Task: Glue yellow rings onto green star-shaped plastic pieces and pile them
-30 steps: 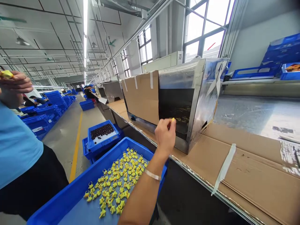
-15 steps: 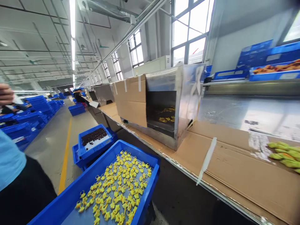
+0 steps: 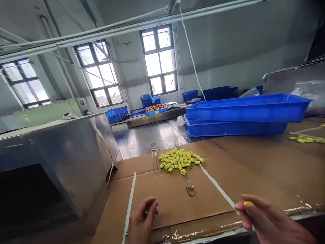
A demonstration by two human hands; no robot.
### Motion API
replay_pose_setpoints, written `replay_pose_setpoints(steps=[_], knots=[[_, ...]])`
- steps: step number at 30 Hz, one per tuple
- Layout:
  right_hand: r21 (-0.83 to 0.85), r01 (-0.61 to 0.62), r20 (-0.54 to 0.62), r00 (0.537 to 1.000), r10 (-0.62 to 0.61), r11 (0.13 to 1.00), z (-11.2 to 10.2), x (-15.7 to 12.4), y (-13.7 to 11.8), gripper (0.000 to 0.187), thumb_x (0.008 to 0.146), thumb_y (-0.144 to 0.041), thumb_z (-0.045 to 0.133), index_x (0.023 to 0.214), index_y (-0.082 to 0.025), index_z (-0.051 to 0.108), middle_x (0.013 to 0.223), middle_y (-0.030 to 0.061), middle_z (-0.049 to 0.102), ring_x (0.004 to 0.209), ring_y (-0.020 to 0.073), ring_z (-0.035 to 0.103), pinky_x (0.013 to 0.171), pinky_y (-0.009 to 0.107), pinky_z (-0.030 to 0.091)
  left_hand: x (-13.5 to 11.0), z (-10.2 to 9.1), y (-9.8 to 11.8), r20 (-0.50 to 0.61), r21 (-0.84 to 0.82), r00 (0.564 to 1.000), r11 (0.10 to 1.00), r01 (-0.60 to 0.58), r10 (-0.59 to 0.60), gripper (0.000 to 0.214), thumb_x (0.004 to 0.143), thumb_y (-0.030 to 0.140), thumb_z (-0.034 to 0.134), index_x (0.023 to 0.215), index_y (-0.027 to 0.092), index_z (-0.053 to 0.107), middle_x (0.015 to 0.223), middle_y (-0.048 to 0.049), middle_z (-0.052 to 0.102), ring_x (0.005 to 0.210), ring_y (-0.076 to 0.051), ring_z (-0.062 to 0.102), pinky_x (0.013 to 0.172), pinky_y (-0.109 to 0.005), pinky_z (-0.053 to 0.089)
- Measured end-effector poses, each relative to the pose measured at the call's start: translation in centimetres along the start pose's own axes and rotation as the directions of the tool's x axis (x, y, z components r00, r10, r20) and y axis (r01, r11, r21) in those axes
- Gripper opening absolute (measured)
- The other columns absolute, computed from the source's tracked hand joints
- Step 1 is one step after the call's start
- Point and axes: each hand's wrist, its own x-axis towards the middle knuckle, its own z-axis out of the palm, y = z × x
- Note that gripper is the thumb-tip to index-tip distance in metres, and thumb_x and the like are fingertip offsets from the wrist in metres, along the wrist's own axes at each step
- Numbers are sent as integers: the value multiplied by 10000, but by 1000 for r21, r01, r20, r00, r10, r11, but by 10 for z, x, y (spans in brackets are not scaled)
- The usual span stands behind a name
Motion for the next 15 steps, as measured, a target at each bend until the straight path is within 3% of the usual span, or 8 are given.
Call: replay_pose_setpoints(steps=[4,7,11,15], knots=[[-11,21,-93,995,-22,1000,-5,59,17,295,597,-385,849,770,-185,716,678,45,687,544,131,573,516,177,518,88,5,-8,96,222,995,974,-50,29,215,828,354,605,899,159,663,882,-46,698,827,-199,647,782,-404,501],[-46,4,-120,993,-10,999,-5,84,39,312,597,-386,835,797,-174,722,700,39,678,595,141,571,529,185,508,131,23,-11,147,342,989,938,-56,5,175,853,304,588,932,157,640,978,-52,666,892,-201,626,806,-431,497],[-49,-56,-94,994,51,997,-6,93,61,317,572,-379,839,775,-160,732,636,24,643,588,147,565,522,190,506,159,45,-15,173,391,985,919,-47,-24,261,859,303,580,1081,166,601,1115,-80,623,944,-218,615,793,-435,513],[-65,-141,-55,989,137,988,-8,89,67,356,569,-395,838,820,-167,729,690,27,653,631,155,589,538,177,515,174,56,-19,181,404,982,914,-29,-49,296,859,308,580,1119,167,584,1141,-83,610,949,-226,613,785,-437,517]])
